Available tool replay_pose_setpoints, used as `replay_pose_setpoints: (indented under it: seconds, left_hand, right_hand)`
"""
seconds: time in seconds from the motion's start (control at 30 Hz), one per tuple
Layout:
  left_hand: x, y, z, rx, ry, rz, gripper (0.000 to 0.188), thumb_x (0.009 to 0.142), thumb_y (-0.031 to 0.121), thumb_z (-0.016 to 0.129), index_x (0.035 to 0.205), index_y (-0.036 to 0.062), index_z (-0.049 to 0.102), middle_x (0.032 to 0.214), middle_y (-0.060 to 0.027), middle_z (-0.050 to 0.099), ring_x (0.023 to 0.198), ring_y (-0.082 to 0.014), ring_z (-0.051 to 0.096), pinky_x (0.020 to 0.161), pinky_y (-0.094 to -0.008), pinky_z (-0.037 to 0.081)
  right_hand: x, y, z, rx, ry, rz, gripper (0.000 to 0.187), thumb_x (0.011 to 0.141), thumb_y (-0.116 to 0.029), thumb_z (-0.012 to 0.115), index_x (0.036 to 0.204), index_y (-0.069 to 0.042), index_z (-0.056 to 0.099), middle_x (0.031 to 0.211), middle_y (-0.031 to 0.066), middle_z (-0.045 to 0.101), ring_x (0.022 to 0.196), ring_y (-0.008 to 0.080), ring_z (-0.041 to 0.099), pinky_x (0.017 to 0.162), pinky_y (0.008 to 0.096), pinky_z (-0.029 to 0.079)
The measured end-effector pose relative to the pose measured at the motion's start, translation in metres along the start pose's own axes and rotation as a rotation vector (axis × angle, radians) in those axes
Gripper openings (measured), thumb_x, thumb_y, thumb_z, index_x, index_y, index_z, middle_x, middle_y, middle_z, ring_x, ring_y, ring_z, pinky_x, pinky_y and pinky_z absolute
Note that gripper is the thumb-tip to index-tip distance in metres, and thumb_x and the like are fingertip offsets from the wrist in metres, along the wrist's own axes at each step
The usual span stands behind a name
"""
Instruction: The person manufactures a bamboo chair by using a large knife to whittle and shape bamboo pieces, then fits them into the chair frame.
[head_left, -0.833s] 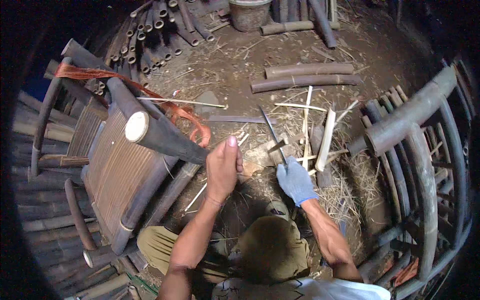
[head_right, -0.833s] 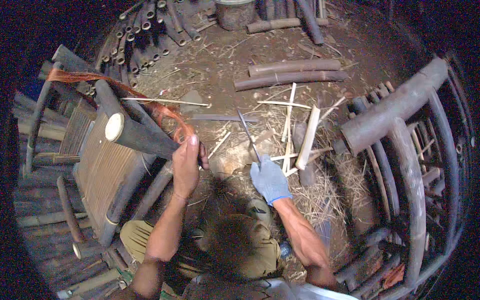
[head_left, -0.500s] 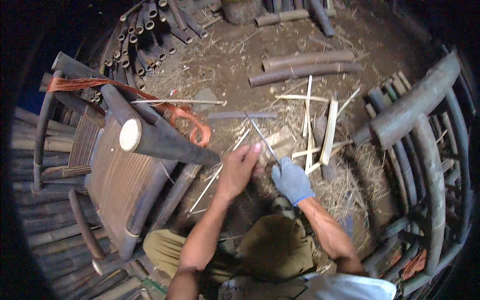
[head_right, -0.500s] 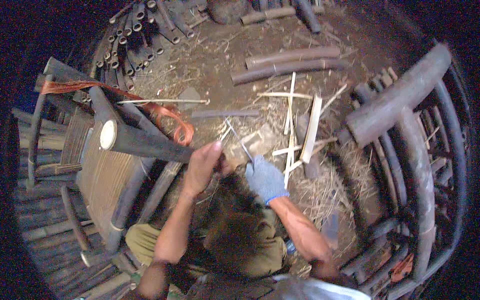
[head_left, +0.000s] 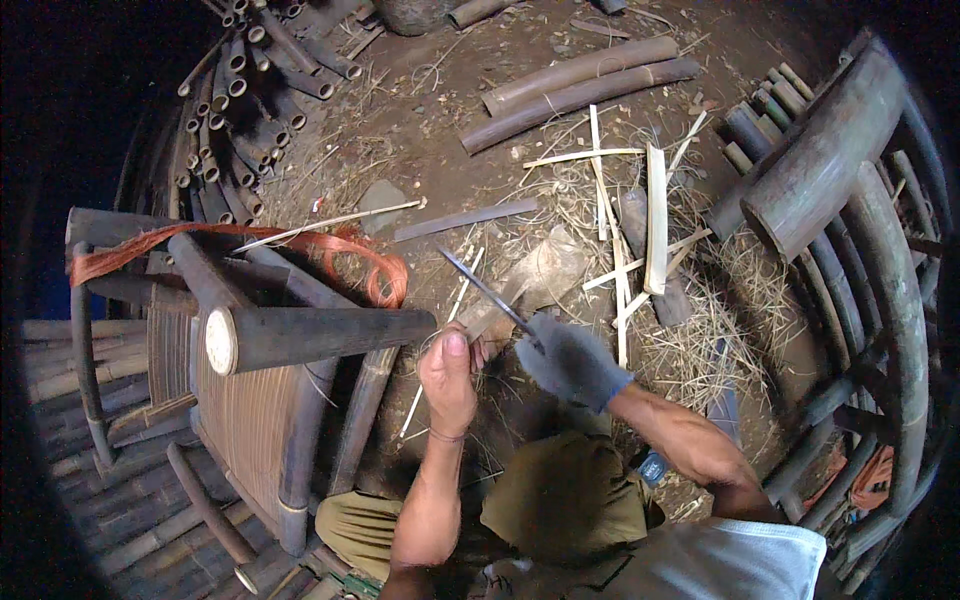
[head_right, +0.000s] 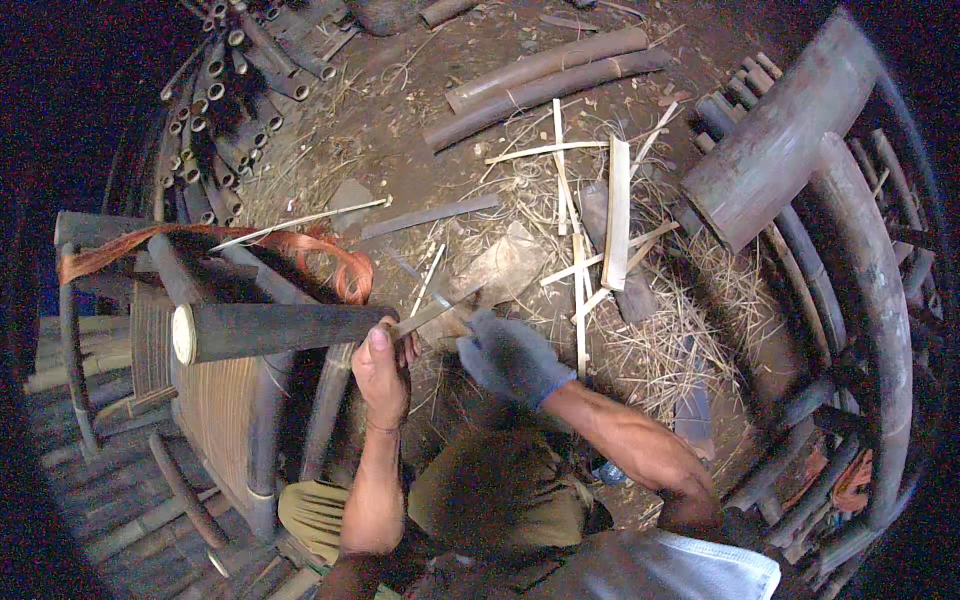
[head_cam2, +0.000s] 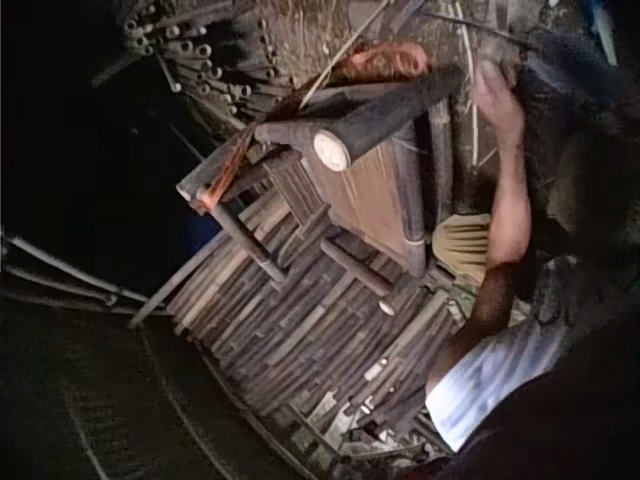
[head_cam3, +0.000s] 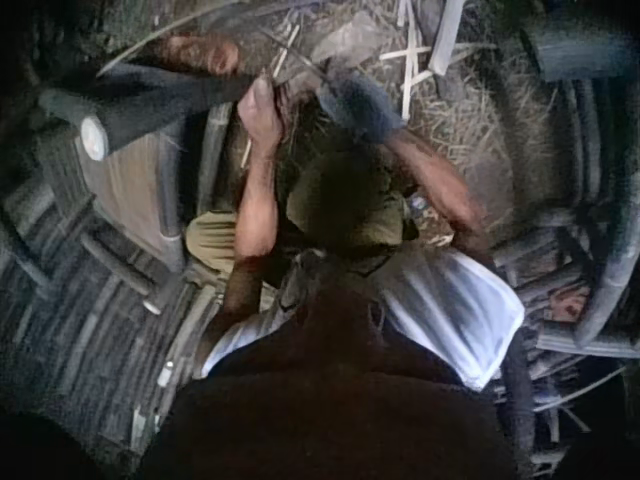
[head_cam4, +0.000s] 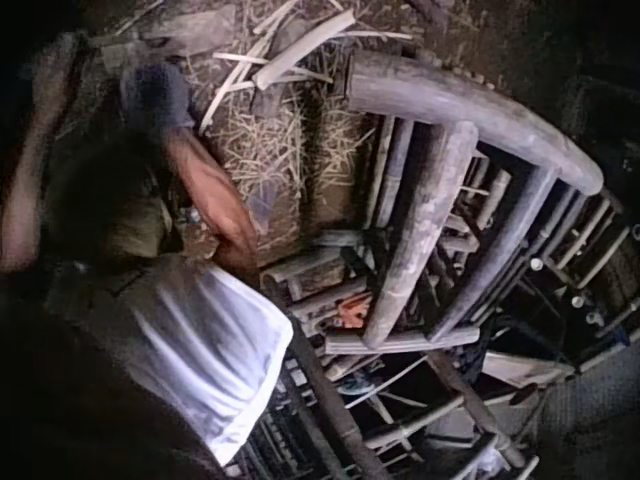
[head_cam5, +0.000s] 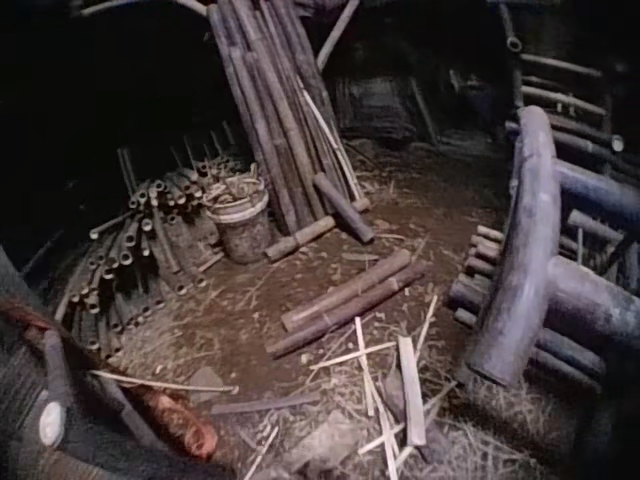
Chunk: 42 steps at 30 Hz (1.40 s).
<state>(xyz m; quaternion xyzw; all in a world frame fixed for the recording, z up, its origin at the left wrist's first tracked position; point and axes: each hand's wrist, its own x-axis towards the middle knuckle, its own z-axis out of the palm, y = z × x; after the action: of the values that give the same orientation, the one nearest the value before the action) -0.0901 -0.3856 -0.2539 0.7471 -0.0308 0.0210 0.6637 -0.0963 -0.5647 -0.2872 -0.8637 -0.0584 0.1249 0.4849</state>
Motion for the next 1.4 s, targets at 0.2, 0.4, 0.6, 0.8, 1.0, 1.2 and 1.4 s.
replay_pose_setpoints:
  seconds: [0.2,0.4,0.6,0.8,1.0,1.2,1.4]
  left_hand:
    - [-0.008,0.005,0.014,0.027,0.131,-0.014,0.047,0.105,0.042,0.046,0.083,0.0016,0.056,0.069,0.0006,0.051,0.061,-0.0072,0.045,0.055,-0.0244,0.035]
    - [-0.019,0.012,0.015,-0.075,0.274,-0.075,0.049,0.103,0.043,0.050,0.081,-0.0004,0.058,0.066,0.0000,0.052,0.058,-0.0075,0.046,0.054,-0.0250,0.036]
    - [-0.011,0.000,0.010,-0.053,0.145,0.006,0.053,0.103,0.044,0.049,0.069,0.0029,0.047,0.064,-0.0046,0.045,0.057,-0.0127,0.044,0.054,-0.0273,0.037]
    - [-0.018,0.009,0.011,-0.024,0.185,-0.017,0.056,0.103,0.044,0.048,0.065,0.0024,0.047,0.062,-0.0078,0.048,0.058,-0.0172,0.051,0.054,-0.0301,0.039]
    - [-0.026,0.004,-0.001,-0.005,0.146,-0.017,0.059,0.102,0.045,0.047,0.063,0.0017,0.047,0.062,-0.0086,0.049,0.057,-0.0178,0.051,0.053,-0.0301,0.040]
    - [-0.023,0.005,0.001,-0.045,0.119,0.064,0.058,0.102,0.046,0.049,0.064,0.0018,0.049,0.061,-0.0080,0.049,0.057,-0.0177,0.050,0.054,-0.0302,0.041]
    - [-0.022,-0.003,-0.006,-0.085,0.103,0.043,0.056,0.102,0.044,0.048,0.065,0.0017,0.048,0.059,-0.0071,0.048,0.056,-0.0177,0.050,0.054,-0.0299,0.042]
  right_hand:
    - [0.017,0.036,0.028,-0.143,-0.025,0.153,0.029,0.092,-0.030,0.054,0.094,-0.002,0.059,0.091,0.0258,0.065,0.085,0.0465,0.064,0.074,0.0519,0.051]
    - [-0.003,-0.019,0.006,-0.030,-0.179,-0.020,0.030,0.093,-0.030,0.054,0.092,-0.001,0.059,0.095,0.0285,0.063,0.092,0.0421,0.064,0.074,0.0508,0.051]
    - [0.049,0.073,0.017,-0.209,-0.091,0.173,0.025,0.093,-0.028,0.054,0.092,-0.003,0.059,0.083,0.0235,0.063,0.080,0.0403,0.064,0.069,0.0477,0.053]
    - [0.010,0.053,0.041,-0.251,0.015,-0.179,0.024,0.094,-0.028,0.053,0.092,-0.006,0.061,0.078,0.0191,0.065,0.076,0.0387,0.066,0.062,0.0481,0.053]
    - [0.036,0.112,0.039,-0.170,-0.075,0.115,0.013,0.090,-0.021,0.058,0.090,-0.008,0.061,0.070,0.0162,0.063,0.068,0.0347,0.066,0.056,0.0460,0.048]
    - [0.031,0.127,0.052,-0.177,0.081,0.129,0.017,0.092,-0.020,0.055,0.092,-0.004,0.060,0.082,0.0243,0.065,0.076,0.0442,0.065,0.065,0.0526,0.050]
    - [0.030,0.163,0.054,-0.129,-0.005,0.003,0.018,0.092,-0.023,0.060,0.098,-0.006,0.060,0.080,0.0221,0.065,0.076,0.0439,0.065,0.064,0.0513,0.049]
